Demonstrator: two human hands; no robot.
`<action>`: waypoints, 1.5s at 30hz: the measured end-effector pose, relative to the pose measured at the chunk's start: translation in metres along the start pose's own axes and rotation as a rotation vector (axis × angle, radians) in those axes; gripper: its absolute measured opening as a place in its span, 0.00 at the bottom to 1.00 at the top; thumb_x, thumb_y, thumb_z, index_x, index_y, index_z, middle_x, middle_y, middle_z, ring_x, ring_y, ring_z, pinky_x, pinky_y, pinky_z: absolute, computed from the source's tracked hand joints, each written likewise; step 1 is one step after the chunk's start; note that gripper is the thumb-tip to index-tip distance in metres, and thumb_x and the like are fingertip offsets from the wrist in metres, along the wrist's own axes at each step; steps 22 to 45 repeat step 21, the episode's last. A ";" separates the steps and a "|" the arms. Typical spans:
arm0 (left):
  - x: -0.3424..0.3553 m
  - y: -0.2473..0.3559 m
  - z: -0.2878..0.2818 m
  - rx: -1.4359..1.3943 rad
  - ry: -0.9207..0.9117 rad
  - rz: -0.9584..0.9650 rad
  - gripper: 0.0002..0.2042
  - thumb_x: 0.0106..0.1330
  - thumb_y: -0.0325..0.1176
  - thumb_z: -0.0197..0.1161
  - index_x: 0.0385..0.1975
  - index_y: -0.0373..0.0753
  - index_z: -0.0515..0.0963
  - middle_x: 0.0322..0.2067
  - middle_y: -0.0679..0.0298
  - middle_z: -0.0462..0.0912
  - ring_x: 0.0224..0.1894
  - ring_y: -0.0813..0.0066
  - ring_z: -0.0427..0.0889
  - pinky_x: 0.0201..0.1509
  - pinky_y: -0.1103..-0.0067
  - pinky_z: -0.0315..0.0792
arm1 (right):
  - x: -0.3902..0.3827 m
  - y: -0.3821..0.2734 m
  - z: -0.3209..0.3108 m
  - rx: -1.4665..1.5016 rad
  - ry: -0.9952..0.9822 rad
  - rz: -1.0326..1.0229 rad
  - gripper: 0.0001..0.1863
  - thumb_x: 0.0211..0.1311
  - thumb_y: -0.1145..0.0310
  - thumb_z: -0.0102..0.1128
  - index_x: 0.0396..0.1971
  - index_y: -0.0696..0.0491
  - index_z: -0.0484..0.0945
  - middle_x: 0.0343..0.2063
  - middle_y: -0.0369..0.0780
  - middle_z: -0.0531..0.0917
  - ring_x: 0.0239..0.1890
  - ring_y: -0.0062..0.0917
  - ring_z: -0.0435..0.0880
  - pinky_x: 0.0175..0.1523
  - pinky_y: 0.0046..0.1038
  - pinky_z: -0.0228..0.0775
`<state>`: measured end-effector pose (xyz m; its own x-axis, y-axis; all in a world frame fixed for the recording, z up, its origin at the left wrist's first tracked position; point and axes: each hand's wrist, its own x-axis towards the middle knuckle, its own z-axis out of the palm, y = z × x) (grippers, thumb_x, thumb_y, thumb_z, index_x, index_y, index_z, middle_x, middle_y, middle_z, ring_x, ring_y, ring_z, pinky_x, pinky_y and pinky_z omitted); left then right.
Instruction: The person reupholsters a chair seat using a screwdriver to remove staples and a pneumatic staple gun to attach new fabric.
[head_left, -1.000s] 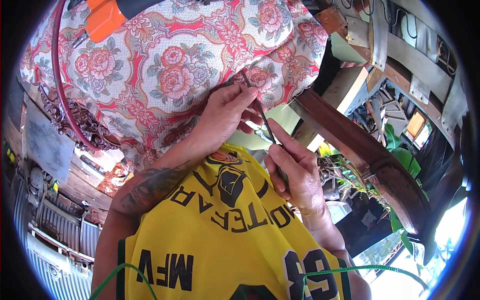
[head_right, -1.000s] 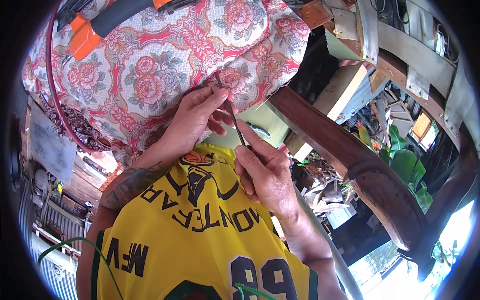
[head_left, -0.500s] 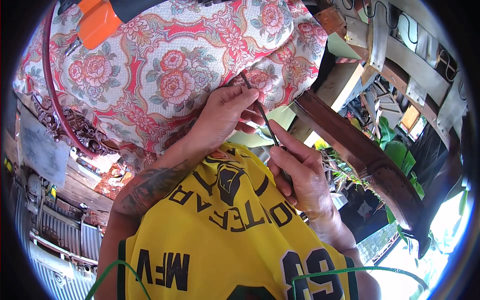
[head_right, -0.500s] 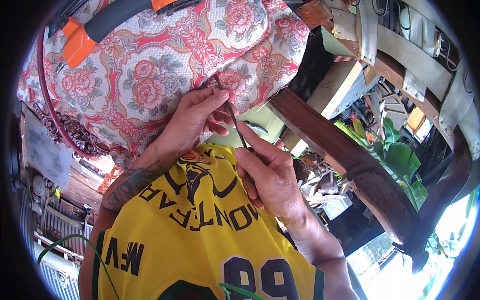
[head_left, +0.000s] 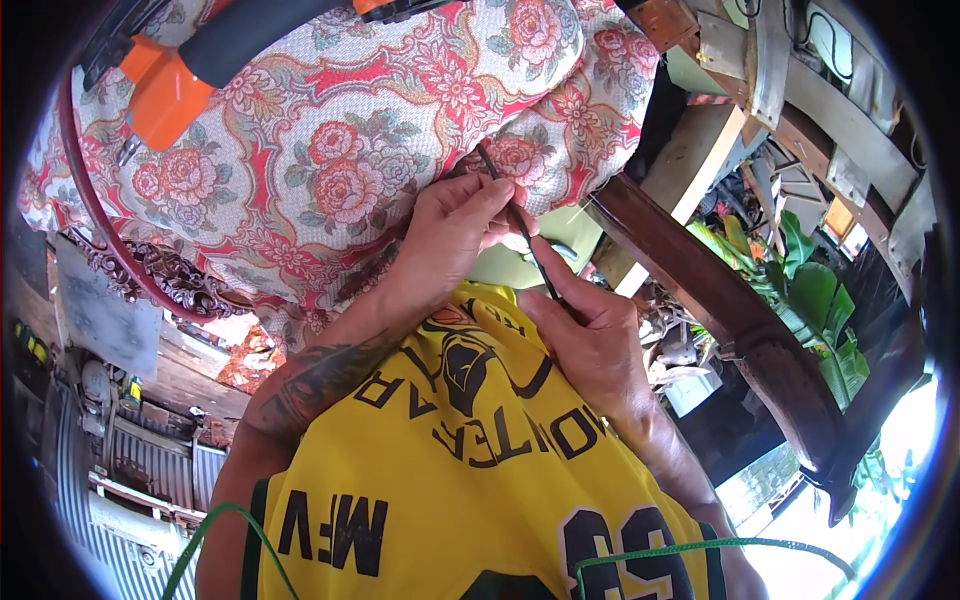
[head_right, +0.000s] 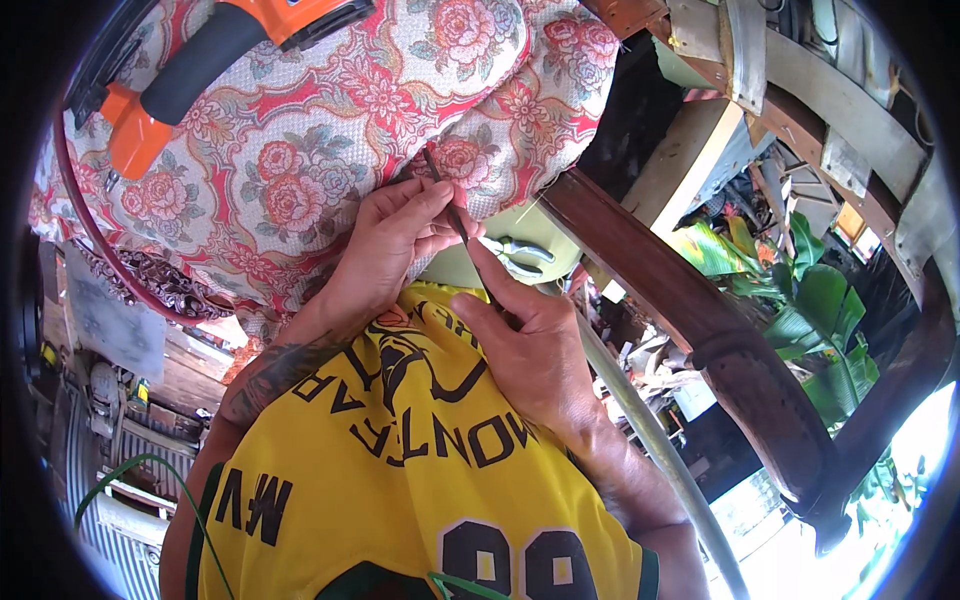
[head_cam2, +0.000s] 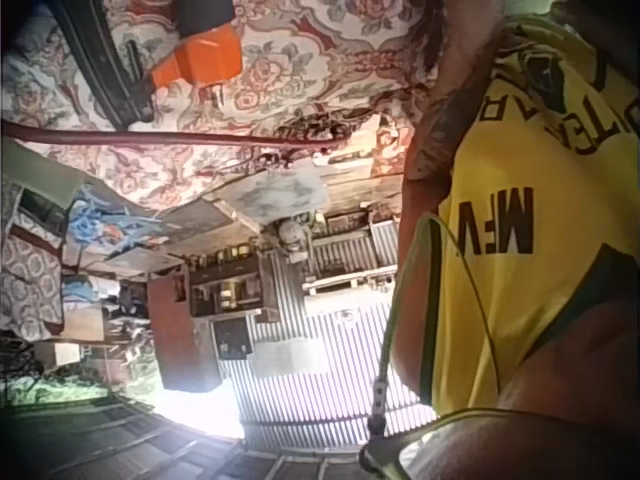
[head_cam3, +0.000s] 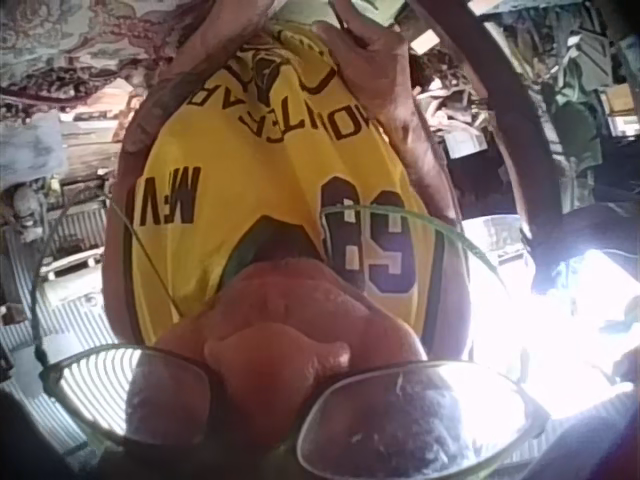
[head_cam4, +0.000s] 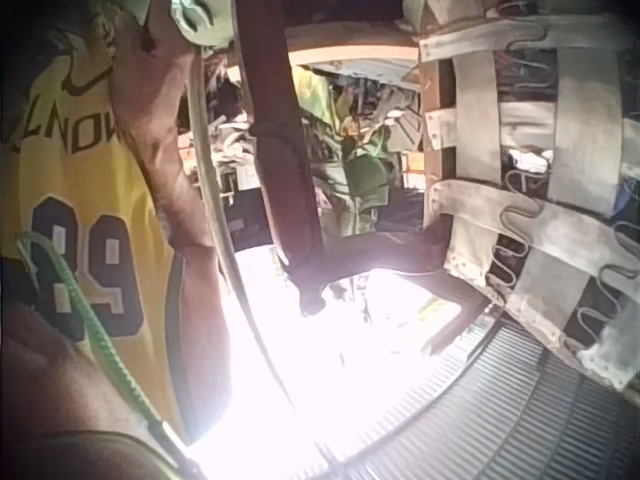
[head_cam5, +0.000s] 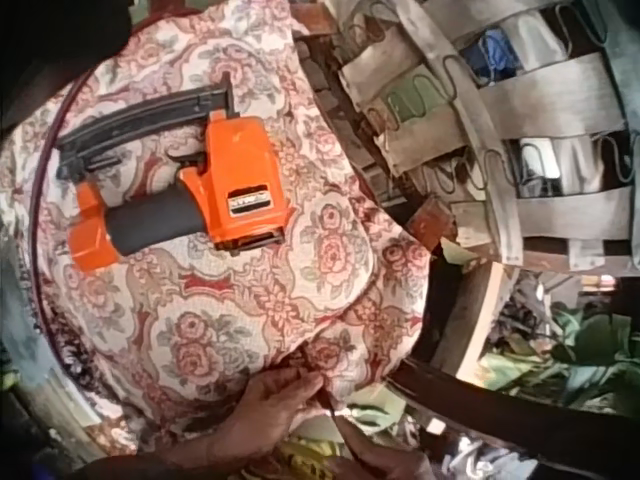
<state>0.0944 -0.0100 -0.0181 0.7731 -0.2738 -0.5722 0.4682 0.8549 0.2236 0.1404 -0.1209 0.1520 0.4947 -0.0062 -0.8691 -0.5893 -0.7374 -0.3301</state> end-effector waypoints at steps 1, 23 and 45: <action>-0.002 0.002 0.002 0.007 0.012 -0.007 0.12 0.81 0.40 0.57 0.43 0.39 0.82 0.37 0.63 0.88 0.42 0.75 0.87 0.52 0.77 0.79 | 0.001 0.005 -0.001 0.019 -0.021 -0.024 0.29 0.72 0.73 0.65 0.72 0.52 0.71 0.35 0.27 0.83 0.36 0.05 0.71 0.44 0.13 0.68; -0.011 0.020 0.011 0.097 0.121 -0.168 0.14 0.81 0.43 0.58 0.50 0.39 0.81 0.39 0.61 0.89 0.44 0.74 0.88 0.56 0.76 0.80 | 0.005 0.007 -0.017 0.166 -0.172 -0.030 0.30 0.75 0.74 0.61 0.74 0.55 0.67 0.62 0.34 0.82 0.54 0.07 0.73 0.62 0.16 0.67; -0.011 0.020 0.011 0.097 0.121 -0.168 0.14 0.81 0.43 0.58 0.50 0.39 0.81 0.39 0.61 0.89 0.44 0.74 0.88 0.56 0.76 0.80 | 0.005 0.007 -0.017 0.166 -0.172 -0.030 0.30 0.75 0.74 0.61 0.74 0.55 0.67 0.62 0.34 0.82 0.54 0.07 0.73 0.62 0.16 0.67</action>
